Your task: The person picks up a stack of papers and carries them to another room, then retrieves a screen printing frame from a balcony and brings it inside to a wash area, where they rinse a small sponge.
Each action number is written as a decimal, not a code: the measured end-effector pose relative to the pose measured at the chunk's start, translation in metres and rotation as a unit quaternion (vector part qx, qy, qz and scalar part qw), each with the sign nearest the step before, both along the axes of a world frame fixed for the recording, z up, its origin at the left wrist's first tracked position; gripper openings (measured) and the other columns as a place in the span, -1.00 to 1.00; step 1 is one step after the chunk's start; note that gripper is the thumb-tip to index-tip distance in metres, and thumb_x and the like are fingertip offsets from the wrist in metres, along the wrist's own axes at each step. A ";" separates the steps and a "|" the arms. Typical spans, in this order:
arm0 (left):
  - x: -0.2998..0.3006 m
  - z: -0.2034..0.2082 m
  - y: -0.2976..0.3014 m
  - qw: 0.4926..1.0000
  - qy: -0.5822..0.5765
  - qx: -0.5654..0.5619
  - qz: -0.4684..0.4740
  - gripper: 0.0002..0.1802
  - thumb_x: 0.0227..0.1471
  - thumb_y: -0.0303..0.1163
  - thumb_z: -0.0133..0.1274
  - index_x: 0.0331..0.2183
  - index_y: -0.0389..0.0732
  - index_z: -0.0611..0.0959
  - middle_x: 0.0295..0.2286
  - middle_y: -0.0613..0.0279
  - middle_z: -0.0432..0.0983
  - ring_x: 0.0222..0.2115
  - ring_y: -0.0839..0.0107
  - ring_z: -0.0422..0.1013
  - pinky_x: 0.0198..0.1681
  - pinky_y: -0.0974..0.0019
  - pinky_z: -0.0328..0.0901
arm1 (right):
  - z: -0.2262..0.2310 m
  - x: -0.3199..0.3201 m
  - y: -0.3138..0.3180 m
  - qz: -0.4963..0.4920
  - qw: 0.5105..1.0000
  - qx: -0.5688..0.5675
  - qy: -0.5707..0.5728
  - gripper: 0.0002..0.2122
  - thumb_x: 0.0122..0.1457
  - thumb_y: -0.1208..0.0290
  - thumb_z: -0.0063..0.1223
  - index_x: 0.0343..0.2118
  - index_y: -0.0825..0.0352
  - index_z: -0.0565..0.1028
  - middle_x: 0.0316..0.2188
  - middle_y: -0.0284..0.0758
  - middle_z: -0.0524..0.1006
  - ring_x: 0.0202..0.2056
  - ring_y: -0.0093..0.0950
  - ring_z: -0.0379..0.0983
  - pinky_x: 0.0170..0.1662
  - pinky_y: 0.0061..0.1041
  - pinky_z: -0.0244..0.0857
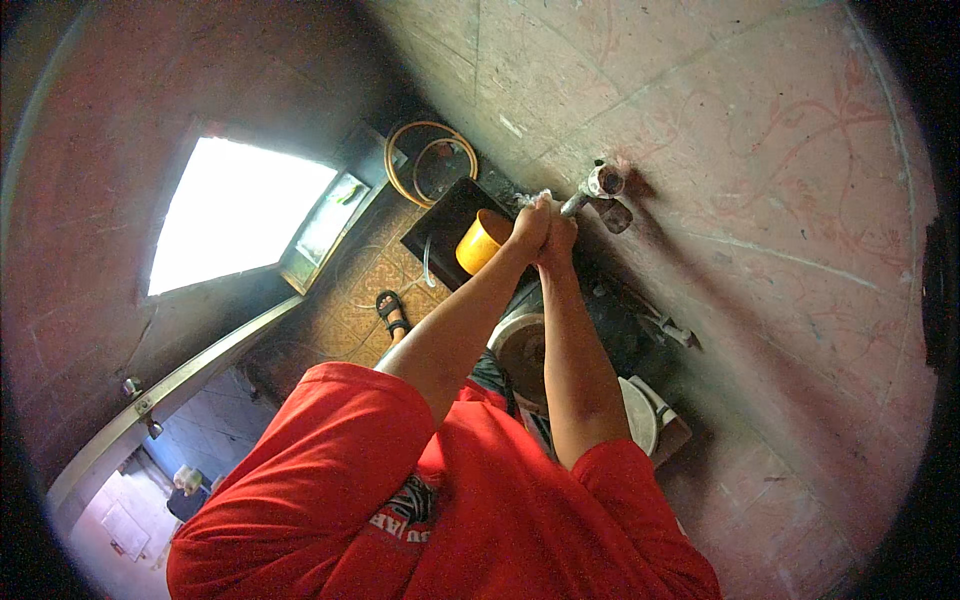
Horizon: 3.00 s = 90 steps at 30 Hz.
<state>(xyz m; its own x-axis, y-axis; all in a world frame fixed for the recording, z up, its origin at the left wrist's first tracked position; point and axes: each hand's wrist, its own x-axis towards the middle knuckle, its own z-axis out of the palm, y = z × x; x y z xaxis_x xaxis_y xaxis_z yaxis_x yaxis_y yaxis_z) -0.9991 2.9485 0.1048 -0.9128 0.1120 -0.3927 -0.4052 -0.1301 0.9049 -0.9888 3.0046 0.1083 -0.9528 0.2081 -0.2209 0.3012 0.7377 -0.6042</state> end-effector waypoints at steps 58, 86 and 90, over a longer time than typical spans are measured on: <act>0.018 0.038 -0.053 0.997 -0.063 0.052 -0.003 -0.50 -0.21 -0.07 0.00 -0.17 -0.05 0.46 -0.18 0.31 0.39 -0.03 0.40 0.18 0.14 0.18 -0.17 | 0.049 0.017 -0.019 -0.038 0.925 -0.378 0.017 -0.75 0.09 0.24 -0.14 -0.25 0.29 0.35 -0.39 -0.29 0.41 -0.34 -0.38 0.37 -0.28 -0.46 0.29; 0.007 0.046 -0.051 0.892 -0.224 0.341 0.194 -0.70 -0.05 -0.35 -0.01 -0.28 -0.36 0.43 -0.39 0.08 0.42 -0.41 0.24 0.40 -0.39 0.21 0.33 | 0.077 0.011 -0.022 -0.286 0.797 -0.531 -0.032 -0.73 0.03 0.30 -0.08 -0.27 0.38 0.40 -0.31 -0.26 0.45 -0.33 -0.42 0.41 -0.31 -0.42 0.31; 0.007 0.029 -0.043 0.835 -0.305 0.446 0.106 -0.50 0.01 -0.17 -0.25 -0.06 -0.27 0.27 -0.16 -0.04 0.31 -0.19 -0.01 0.31 -0.08 -0.11 0.14 | 0.028 0.021 0.011 -0.160 0.709 -0.685 -0.050 -0.68 0.09 0.23 -0.19 -0.13 0.29 0.32 -0.22 -0.31 0.41 -0.19 -0.39 0.38 -0.15 -0.37 0.30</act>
